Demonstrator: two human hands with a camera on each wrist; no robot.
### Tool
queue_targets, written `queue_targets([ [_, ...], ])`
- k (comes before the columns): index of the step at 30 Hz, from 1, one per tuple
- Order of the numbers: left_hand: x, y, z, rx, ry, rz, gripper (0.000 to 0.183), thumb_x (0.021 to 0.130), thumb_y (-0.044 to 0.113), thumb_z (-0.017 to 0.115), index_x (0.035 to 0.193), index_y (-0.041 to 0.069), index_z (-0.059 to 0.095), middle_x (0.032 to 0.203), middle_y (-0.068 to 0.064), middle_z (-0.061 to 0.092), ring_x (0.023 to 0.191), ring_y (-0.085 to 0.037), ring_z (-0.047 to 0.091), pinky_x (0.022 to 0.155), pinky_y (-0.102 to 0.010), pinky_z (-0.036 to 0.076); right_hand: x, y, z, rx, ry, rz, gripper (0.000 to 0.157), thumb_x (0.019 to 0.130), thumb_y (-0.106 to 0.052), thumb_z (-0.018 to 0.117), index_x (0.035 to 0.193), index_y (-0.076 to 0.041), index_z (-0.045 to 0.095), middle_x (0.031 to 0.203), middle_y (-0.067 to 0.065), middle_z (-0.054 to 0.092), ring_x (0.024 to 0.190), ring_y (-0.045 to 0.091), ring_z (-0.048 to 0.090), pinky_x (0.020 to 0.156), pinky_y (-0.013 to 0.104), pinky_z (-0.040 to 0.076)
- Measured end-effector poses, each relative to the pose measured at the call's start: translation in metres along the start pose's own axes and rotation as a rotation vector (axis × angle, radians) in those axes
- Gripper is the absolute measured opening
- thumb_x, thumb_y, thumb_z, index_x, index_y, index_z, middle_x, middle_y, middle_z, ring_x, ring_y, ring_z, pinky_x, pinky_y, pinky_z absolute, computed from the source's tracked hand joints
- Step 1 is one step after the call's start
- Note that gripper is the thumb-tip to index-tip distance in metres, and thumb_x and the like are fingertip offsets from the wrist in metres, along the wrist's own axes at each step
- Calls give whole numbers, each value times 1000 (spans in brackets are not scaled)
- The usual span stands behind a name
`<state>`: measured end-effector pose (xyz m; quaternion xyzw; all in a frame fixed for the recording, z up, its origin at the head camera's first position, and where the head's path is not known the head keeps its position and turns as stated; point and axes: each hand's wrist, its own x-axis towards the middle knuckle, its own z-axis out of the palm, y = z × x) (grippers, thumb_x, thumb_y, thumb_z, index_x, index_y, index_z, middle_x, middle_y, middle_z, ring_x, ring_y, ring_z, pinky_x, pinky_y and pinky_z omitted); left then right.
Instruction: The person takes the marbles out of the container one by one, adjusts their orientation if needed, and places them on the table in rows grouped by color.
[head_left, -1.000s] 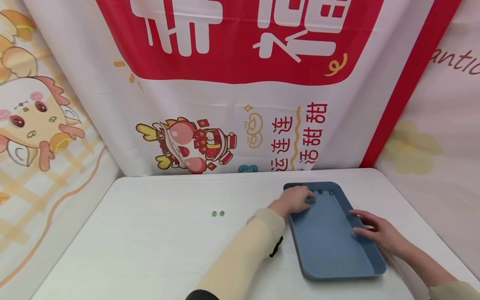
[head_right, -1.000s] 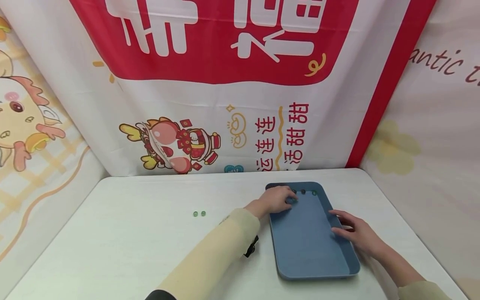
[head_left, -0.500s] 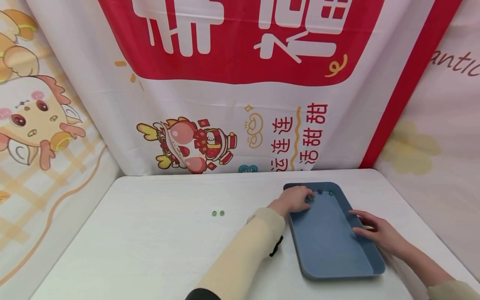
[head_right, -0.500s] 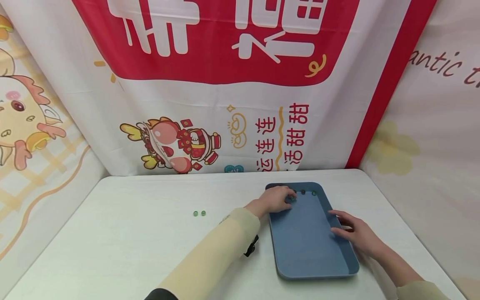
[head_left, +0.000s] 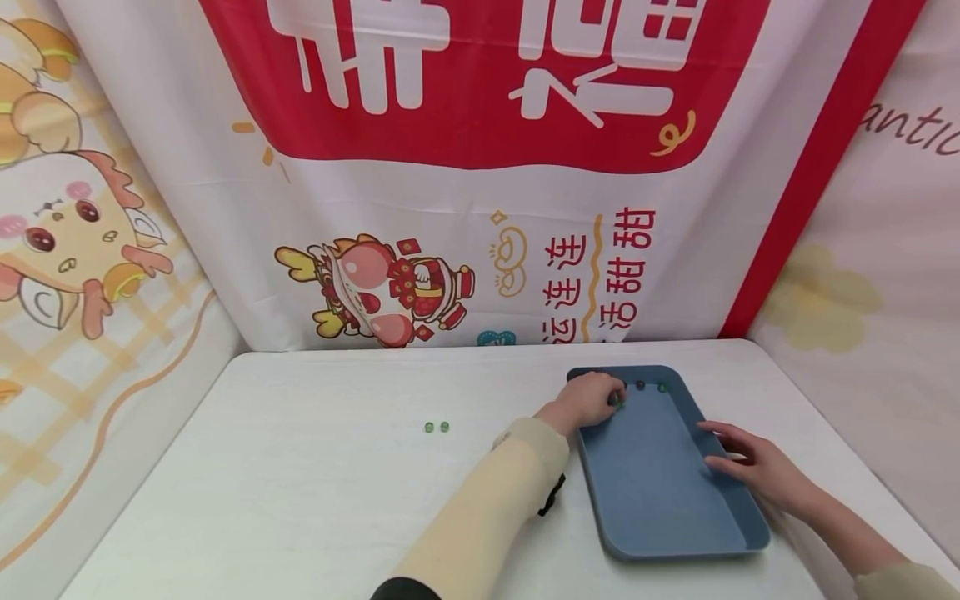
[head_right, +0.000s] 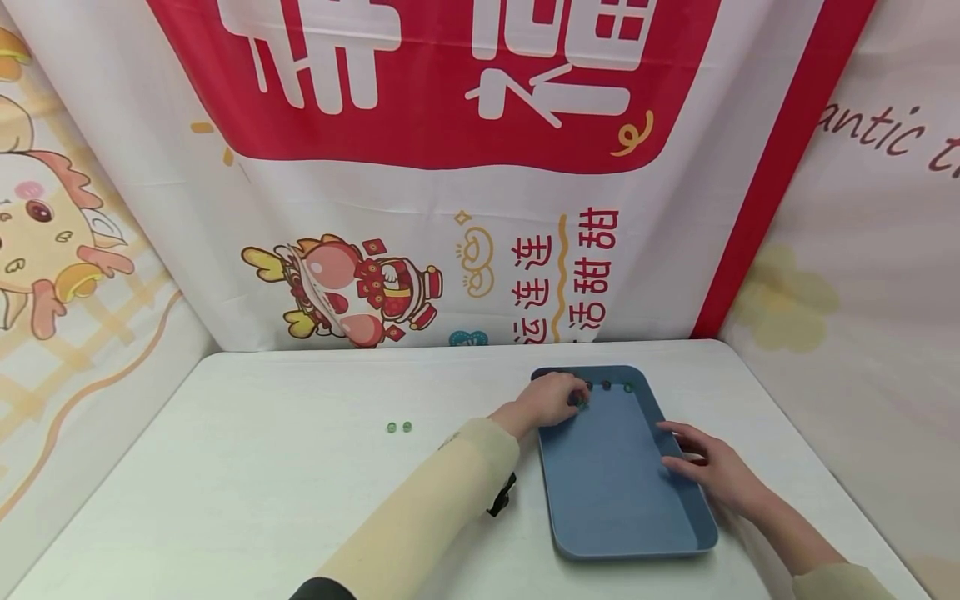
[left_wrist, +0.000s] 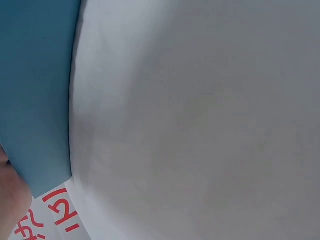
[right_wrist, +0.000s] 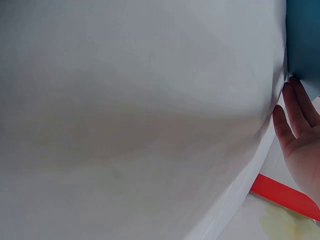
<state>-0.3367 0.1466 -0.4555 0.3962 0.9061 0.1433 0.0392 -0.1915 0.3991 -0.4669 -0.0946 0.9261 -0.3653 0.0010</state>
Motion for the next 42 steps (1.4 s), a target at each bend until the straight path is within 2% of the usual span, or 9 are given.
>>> queue_targets([
  [4,-4,-2,0,-7,4,8,10,93,17,66,101,22,70,87,11,60,76,-3,51,68,-17,42,1,-3,2,9,-6,0,57,90,-18,70,139,1,47,135,33,47,116,51,51,84,46,52],
  [11,-11,-7,-6,-99,29,23,12,93,18,67,105,22,69,94,13,62,83,1,52,74,-14,42,2,-4,4,-10,-6,-9,57,90,-21,71,138,0,49,134,32,48,115,49,52,85,45,52],
  [16,-17,-6,-15,-178,74,66,15,93,15,67,107,19,69,97,12,63,85,3,53,75,-10,42,2,-3,2,-25,0,-19,57,90,-23,71,137,0,50,133,32,49,114,50,52,85,46,52],
  [23,-28,-1,-31,-270,99,143,18,94,16,66,112,13,69,97,12,63,83,6,53,73,-7,41,0,-3,1,-35,-2,-6,56,91,-25,70,137,0,50,134,33,48,115,52,51,85,47,52],
  [28,-41,2,-43,-286,110,173,19,94,16,66,112,11,69,100,10,66,85,6,54,76,-6,41,-2,-2,0,-52,-3,6,56,90,-25,70,137,0,50,133,33,48,114,51,52,82,40,54],
  [34,-59,1,-53,-306,113,192,21,94,18,66,114,14,70,102,12,68,84,5,54,75,-7,41,-4,-1,0,-52,-10,10,57,90,-24,70,137,2,48,133,35,47,113,52,51,82,45,53],
  [42,-95,-20,-61,-348,75,218,24,93,16,67,116,12,71,105,11,68,84,4,55,71,-11,45,-2,-2,2,-58,-7,-6,57,90,-24,70,136,3,49,133,35,47,113,53,51,81,39,55],
])
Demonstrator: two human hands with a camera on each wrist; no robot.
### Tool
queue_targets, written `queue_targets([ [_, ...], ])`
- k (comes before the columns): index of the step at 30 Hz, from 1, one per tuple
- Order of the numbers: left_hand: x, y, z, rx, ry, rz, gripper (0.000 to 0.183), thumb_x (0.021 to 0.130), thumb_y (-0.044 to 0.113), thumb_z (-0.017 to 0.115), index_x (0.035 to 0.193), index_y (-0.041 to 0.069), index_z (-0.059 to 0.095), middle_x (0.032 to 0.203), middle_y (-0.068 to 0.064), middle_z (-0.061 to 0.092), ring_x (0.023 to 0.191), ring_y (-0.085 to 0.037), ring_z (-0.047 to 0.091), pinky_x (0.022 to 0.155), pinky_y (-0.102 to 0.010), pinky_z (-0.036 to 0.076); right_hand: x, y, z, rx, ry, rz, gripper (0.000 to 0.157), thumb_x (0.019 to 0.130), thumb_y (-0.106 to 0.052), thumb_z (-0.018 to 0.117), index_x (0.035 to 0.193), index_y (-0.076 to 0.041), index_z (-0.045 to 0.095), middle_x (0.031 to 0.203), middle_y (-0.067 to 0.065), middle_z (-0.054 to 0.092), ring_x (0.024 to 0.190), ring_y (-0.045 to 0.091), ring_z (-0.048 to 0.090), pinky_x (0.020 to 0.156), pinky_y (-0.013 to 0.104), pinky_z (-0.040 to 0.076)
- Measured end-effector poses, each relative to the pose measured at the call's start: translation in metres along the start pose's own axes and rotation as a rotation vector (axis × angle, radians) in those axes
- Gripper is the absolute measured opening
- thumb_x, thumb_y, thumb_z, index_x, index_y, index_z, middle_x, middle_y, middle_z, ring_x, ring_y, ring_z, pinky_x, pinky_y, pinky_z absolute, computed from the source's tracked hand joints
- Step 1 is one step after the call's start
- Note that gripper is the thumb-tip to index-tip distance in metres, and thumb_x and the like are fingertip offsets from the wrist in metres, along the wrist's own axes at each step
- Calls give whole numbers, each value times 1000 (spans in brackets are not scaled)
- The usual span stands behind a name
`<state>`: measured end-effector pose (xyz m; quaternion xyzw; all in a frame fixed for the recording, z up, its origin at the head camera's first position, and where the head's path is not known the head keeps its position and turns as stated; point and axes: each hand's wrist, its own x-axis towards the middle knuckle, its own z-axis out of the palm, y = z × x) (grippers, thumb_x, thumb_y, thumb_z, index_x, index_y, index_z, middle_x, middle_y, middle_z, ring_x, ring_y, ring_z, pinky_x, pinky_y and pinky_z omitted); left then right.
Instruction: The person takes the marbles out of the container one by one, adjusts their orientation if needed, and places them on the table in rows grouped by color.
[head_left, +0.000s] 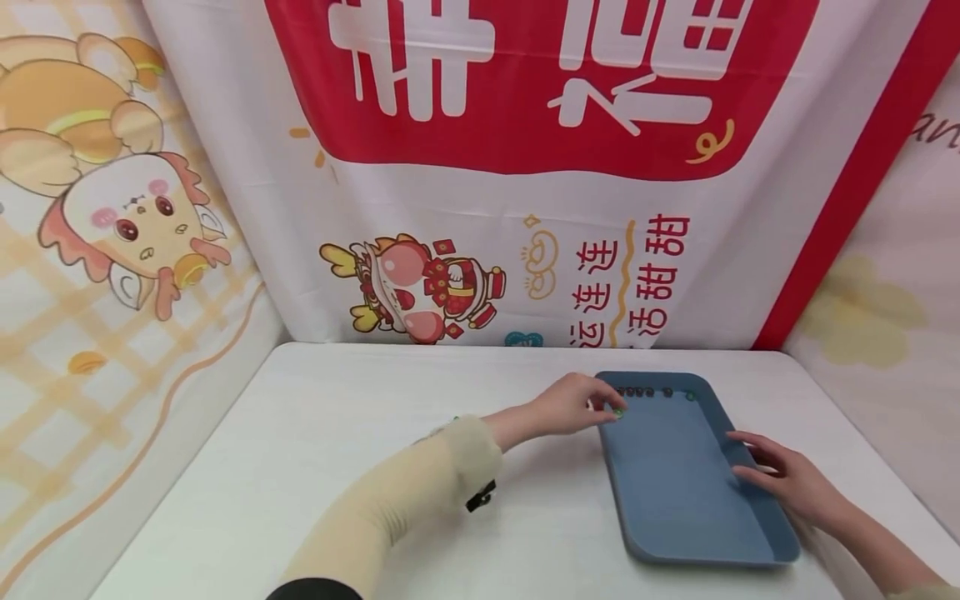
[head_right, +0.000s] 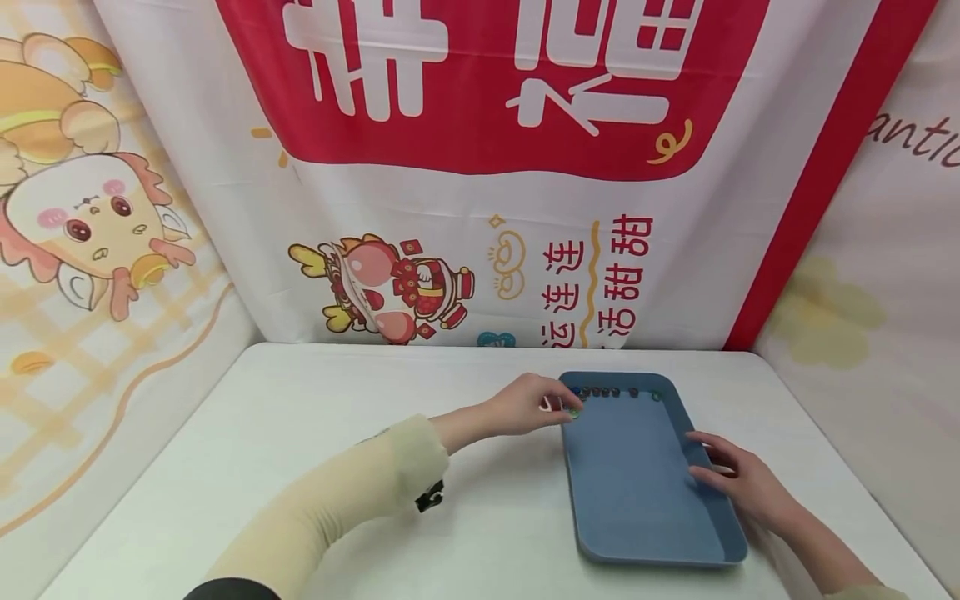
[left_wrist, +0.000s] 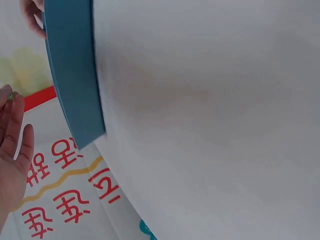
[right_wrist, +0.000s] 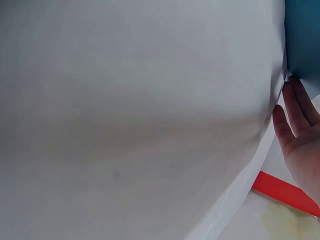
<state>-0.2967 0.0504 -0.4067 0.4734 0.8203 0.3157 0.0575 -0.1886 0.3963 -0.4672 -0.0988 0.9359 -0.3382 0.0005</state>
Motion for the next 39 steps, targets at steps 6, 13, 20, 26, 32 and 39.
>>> queue_targets([
  [6,-27,-10,-15,-36,-11,-27,22,93,18,68,114,12,72,103,11,68,84,3,57,75,-14,47,0,1,0,-7,3,0,57,89,-23,71,135,3,49,132,35,49,112,52,52,79,35,55],
  [13,-51,-20,-28,-92,14,-54,20,92,15,69,112,12,72,100,10,67,85,0,58,76,-17,49,-2,2,-1,3,-11,21,58,90,-23,71,136,3,48,131,35,48,111,53,52,79,39,55],
  [20,-64,-35,-42,-97,39,-124,19,91,15,70,110,14,73,100,12,68,85,-3,59,77,-21,50,-1,3,-3,8,-14,21,57,91,-24,70,136,3,48,133,35,47,111,53,52,78,36,56],
  [26,-71,-53,-50,-85,5,-209,20,91,18,71,110,12,73,97,15,67,87,-5,59,80,-24,49,0,2,-2,17,-29,40,58,92,-25,69,138,3,46,134,36,45,113,54,50,80,44,55],
  [32,-76,-68,-55,-68,-27,-257,20,90,17,72,108,9,74,95,14,67,86,-7,60,83,-27,48,0,1,-2,19,-30,50,59,92,-25,69,138,3,46,134,36,45,113,54,51,81,46,54],
  [39,-87,-86,-61,-36,-38,-306,19,89,16,72,107,9,74,93,14,68,86,-8,59,84,-30,47,0,1,-2,12,-23,36,58,91,-25,70,137,3,47,134,36,45,112,53,51,82,47,53],
])
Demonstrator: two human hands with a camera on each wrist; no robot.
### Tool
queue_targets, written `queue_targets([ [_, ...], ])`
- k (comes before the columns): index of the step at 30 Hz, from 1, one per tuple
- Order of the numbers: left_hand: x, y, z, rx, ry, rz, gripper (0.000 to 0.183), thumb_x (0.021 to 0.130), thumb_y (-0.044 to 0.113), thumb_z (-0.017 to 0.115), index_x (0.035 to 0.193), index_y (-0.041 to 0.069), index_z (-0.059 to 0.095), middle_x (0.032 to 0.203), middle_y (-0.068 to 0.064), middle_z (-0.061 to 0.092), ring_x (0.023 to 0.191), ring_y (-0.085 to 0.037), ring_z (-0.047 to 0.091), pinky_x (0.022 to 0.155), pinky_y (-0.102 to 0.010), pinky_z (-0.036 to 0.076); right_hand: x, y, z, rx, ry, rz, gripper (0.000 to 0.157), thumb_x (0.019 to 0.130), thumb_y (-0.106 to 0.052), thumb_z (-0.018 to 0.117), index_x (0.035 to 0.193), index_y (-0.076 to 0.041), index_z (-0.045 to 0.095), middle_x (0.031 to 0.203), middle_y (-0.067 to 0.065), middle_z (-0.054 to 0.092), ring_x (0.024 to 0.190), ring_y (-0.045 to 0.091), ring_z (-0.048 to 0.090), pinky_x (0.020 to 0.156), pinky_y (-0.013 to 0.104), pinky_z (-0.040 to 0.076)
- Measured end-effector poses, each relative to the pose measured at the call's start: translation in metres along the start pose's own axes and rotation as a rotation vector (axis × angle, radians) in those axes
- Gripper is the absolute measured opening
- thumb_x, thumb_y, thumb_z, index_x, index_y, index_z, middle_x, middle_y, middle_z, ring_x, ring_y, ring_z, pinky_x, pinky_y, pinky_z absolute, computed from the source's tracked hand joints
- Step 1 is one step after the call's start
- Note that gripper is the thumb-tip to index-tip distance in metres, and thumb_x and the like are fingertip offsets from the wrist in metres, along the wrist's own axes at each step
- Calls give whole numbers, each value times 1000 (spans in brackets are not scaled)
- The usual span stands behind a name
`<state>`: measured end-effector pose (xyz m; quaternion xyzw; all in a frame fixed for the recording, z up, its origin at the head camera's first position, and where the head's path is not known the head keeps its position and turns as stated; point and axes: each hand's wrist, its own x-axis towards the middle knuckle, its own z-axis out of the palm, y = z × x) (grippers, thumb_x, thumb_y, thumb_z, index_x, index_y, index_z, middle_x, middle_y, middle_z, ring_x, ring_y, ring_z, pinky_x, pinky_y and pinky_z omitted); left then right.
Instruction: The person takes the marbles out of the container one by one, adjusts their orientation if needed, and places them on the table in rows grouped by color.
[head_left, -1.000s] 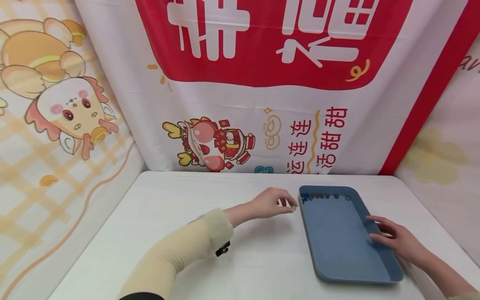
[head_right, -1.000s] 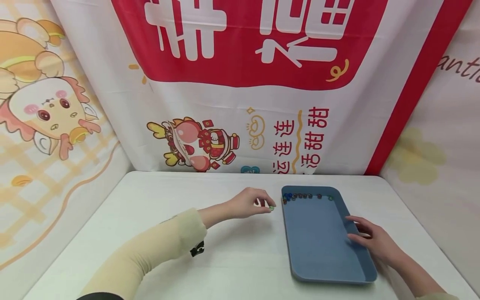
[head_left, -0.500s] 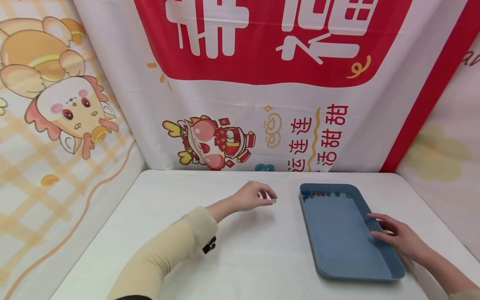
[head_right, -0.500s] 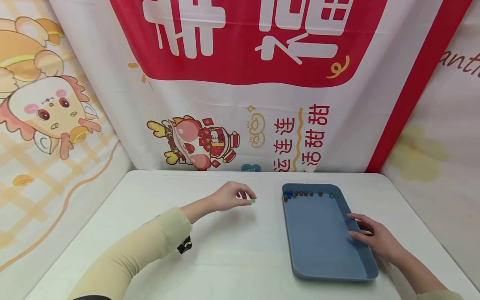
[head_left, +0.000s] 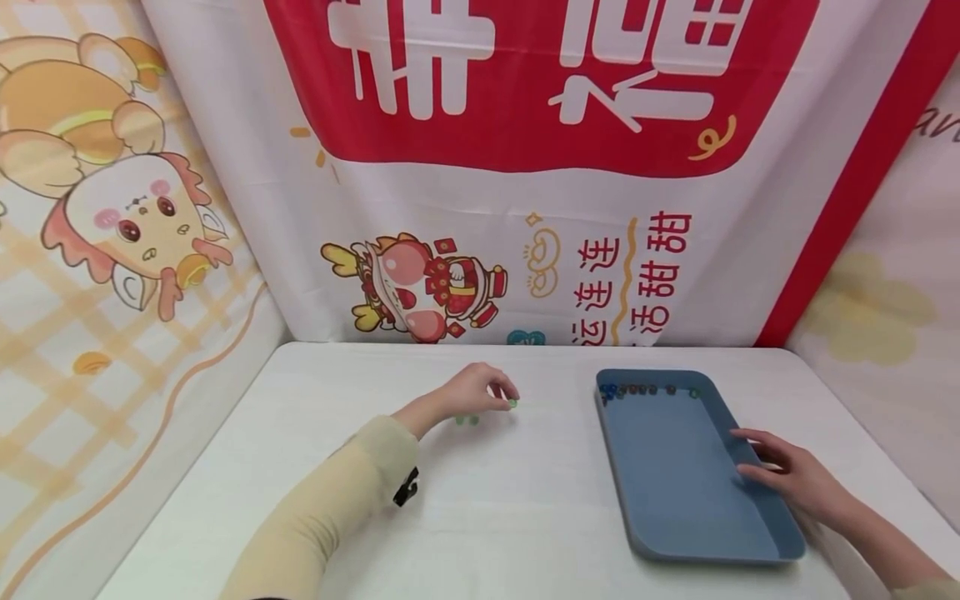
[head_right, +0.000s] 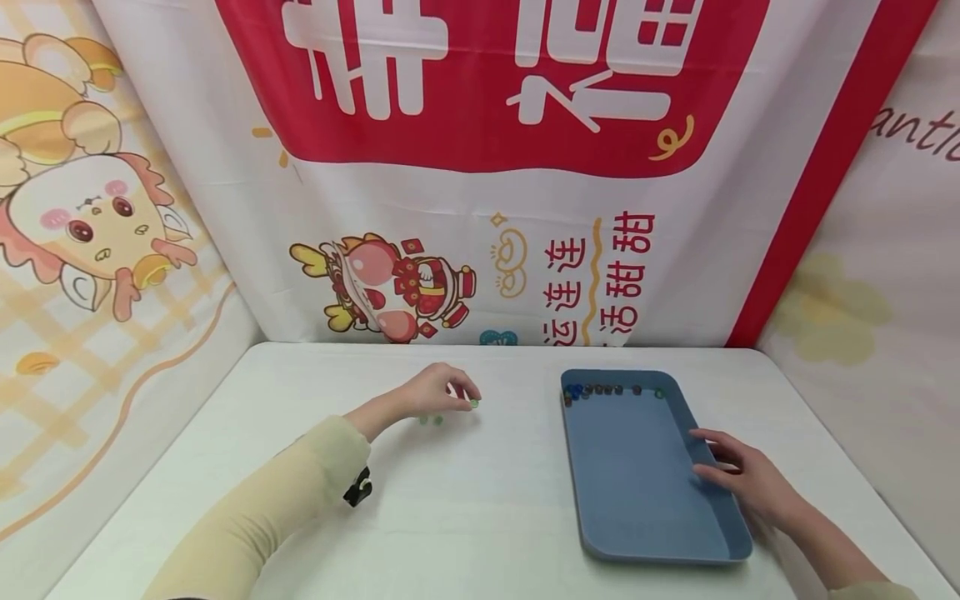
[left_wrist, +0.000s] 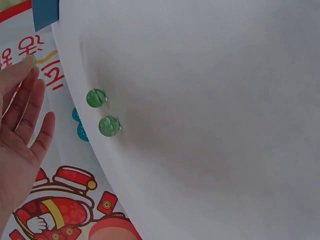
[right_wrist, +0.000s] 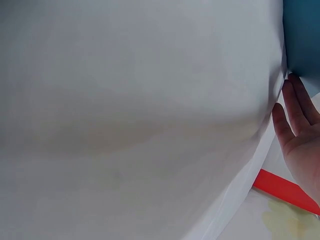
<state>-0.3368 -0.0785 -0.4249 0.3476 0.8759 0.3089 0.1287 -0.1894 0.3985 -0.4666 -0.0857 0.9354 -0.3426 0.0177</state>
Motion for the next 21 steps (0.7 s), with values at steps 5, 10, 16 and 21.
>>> queue_targets([
  [5,-4,-11,-3,9,-13,-47,16,89,15,72,104,10,75,89,12,68,84,-9,59,81,-29,48,-1,-1,0,-2,5,-3,59,90,-25,70,137,3,47,133,36,46,112,54,52,82,47,53],
  [10,-8,-18,-4,-2,-38,-77,13,88,12,73,100,11,75,84,9,67,81,-12,59,76,-27,49,-1,-1,0,1,0,2,59,91,-25,70,137,3,46,133,36,46,112,53,52,81,46,54],
  [16,-11,-22,0,1,-49,-103,11,87,11,73,97,14,75,83,9,67,79,-11,59,74,-26,49,0,-1,0,0,3,2,59,91,-25,70,137,3,47,133,37,46,112,53,52,81,47,53],
  [21,-12,-24,4,-3,-62,-124,11,86,9,74,95,14,75,82,8,67,77,-11,59,74,-27,50,0,-1,1,2,-1,9,60,91,-25,70,138,3,46,133,37,45,112,54,51,81,47,53],
])
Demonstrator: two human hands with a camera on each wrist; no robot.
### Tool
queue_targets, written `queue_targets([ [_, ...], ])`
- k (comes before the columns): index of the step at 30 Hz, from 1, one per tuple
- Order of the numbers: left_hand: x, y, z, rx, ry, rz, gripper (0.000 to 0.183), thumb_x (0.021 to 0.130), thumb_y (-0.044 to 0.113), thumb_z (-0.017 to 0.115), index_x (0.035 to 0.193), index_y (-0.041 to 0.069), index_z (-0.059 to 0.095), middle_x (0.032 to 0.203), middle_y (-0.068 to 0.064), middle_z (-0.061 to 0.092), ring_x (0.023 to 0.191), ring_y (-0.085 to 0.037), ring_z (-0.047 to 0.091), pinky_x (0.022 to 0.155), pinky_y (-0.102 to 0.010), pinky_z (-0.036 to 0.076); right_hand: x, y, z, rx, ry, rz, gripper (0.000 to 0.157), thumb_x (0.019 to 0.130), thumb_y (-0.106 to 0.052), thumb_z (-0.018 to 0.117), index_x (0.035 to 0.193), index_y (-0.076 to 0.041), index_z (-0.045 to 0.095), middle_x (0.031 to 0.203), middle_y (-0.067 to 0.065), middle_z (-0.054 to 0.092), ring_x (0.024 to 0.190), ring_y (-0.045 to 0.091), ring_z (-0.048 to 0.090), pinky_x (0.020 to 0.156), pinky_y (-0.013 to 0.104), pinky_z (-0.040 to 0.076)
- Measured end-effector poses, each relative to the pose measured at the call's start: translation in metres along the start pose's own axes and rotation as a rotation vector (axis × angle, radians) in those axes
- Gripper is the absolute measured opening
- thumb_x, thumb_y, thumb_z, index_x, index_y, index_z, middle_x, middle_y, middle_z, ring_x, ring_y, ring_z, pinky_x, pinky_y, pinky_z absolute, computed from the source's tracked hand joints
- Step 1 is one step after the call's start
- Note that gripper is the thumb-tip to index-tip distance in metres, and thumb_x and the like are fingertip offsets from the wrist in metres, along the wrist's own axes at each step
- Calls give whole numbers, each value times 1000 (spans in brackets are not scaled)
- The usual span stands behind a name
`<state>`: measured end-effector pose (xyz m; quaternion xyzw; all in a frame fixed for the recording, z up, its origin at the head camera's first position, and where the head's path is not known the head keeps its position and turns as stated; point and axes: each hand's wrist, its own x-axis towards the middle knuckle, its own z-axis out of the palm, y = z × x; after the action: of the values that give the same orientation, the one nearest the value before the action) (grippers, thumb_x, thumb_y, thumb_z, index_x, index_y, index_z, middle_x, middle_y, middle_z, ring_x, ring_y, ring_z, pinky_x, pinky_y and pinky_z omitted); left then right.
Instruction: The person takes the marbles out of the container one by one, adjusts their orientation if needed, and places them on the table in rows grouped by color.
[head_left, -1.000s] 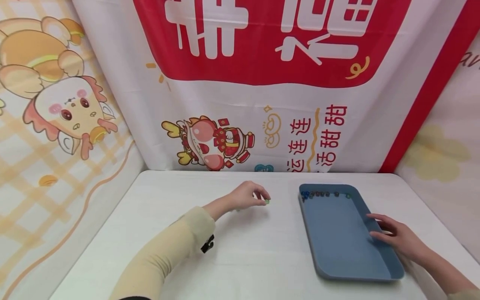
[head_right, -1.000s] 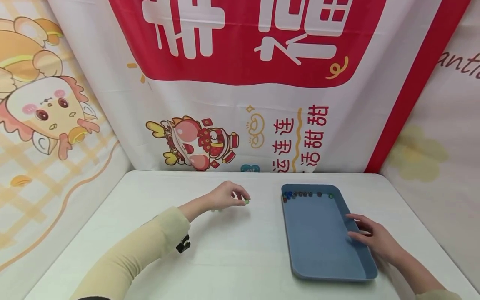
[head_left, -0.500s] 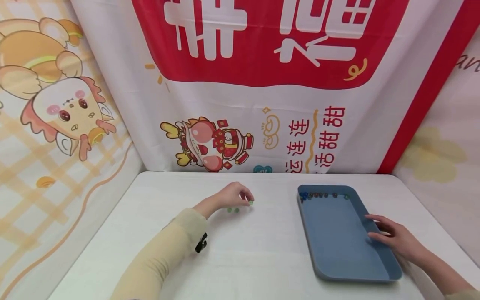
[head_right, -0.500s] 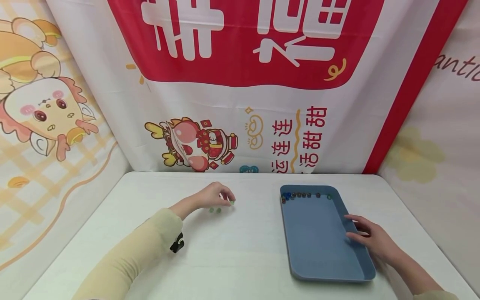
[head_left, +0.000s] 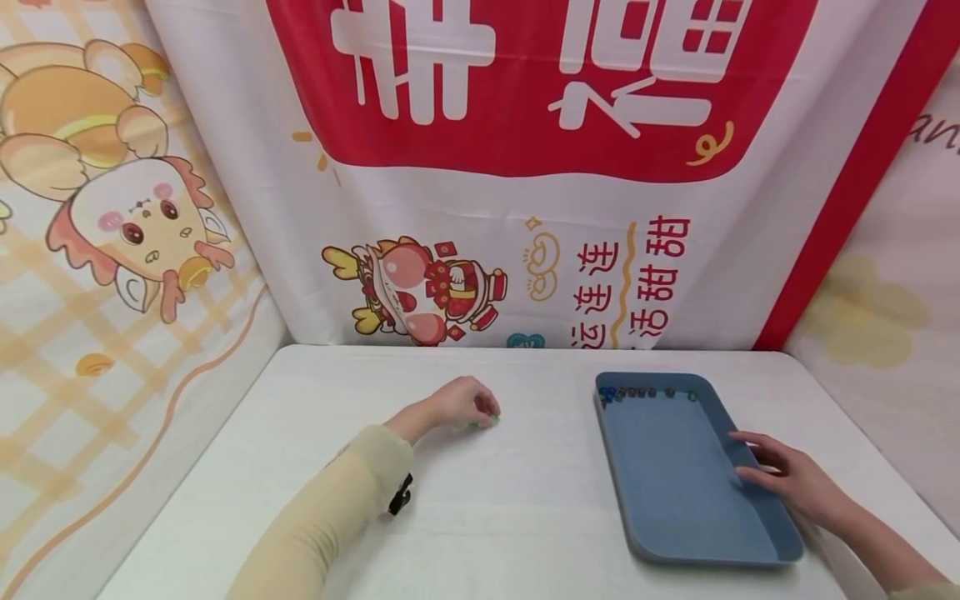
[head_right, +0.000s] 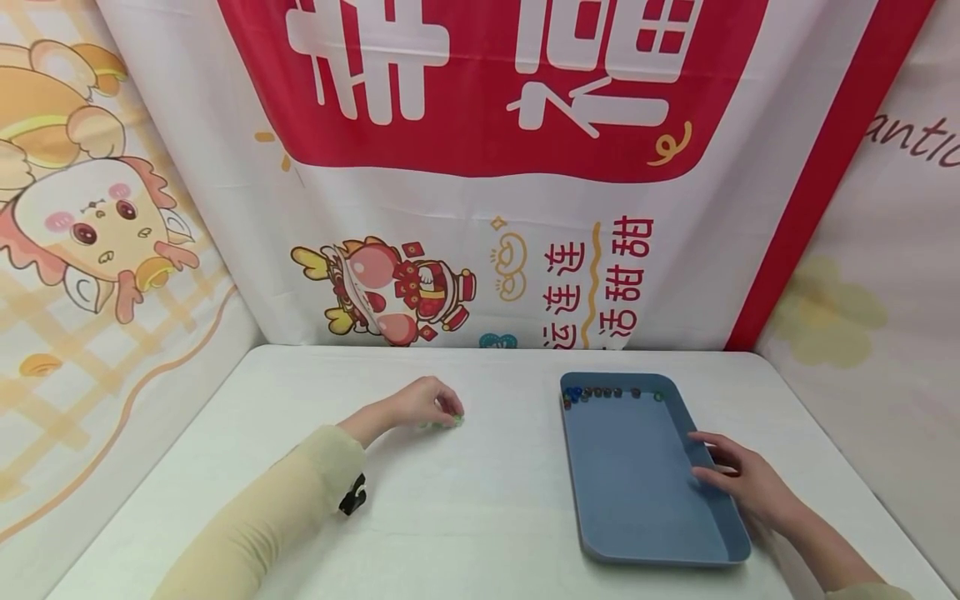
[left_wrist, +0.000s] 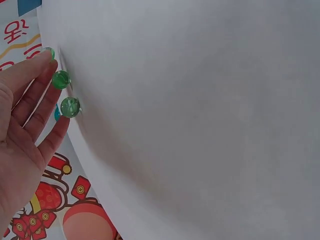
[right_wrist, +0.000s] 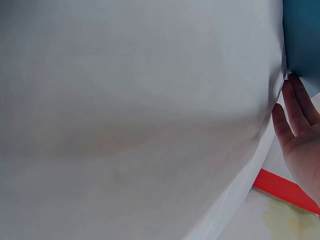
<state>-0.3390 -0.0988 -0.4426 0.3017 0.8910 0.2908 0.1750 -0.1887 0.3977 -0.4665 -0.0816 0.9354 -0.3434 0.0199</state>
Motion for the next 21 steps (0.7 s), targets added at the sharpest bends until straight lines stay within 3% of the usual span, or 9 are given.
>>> queue_targets([
  [21,0,-1,3,33,-7,-32,10,85,8,75,91,17,74,81,9,66,78,-10,58,78,-28,48,-1,-1,0,0,8,-11,59,90,-25,70,137,3,47,132,37,46,113,54,51,82,48,53],
])
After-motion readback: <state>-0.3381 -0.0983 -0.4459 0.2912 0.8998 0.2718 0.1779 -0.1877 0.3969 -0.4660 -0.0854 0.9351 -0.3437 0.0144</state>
